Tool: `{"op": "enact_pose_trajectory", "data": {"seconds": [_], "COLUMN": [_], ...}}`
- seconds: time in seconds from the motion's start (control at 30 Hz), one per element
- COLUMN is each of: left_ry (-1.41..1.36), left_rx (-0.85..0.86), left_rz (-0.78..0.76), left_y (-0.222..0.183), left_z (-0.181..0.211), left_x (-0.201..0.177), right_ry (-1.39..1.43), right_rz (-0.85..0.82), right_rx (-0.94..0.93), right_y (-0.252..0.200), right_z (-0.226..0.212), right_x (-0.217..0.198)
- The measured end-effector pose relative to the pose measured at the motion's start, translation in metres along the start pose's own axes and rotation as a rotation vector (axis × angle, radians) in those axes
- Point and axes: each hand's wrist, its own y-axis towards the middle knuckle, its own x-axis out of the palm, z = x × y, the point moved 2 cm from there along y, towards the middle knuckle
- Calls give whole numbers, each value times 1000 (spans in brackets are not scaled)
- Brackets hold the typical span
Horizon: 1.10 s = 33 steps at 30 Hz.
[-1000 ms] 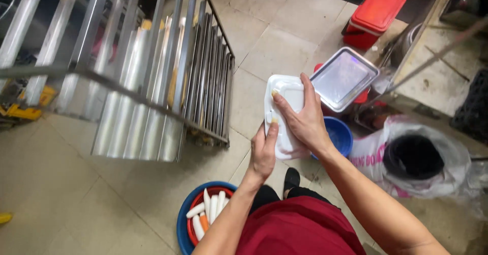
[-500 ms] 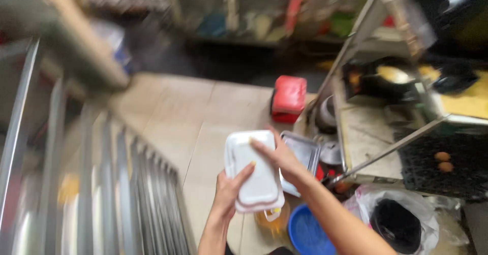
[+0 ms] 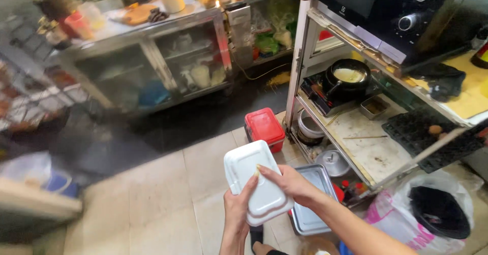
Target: Scooping yellow rice from a large container into a styrofoam box and a metal container, then placing the box into a microwave.
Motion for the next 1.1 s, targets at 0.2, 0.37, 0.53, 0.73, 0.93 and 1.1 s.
{"op": "enact_pose_trajectory", "data": {"seconds": [0.2,0.37,0.53,0.73,0.93,1.1], "left_ry": [18,56,116,179,244,325], "left_rx": [-208,-341,-418,-483,-536,-611], "left_rz": [-62,-207,-445,-672,-826,-853], "left_y": [164,277,350,434,507,554], "left_z": [40,81,102,96,139,156], "left_x": [28,86,161,216,242,253], "right_ry": [-85,-403,-1173,-1186,-1186,-1206], "right_rz": [175,844,1924,1982,2021,2154], "right_rx": [-53,-813,-944,-486,-545,-369], "right_y": [132,179,79,73,90,100], "right_z": [-75,-163,-259,-283,-298,-298], "right_x": [-48,-216,-292,-346,-340,-350]}}
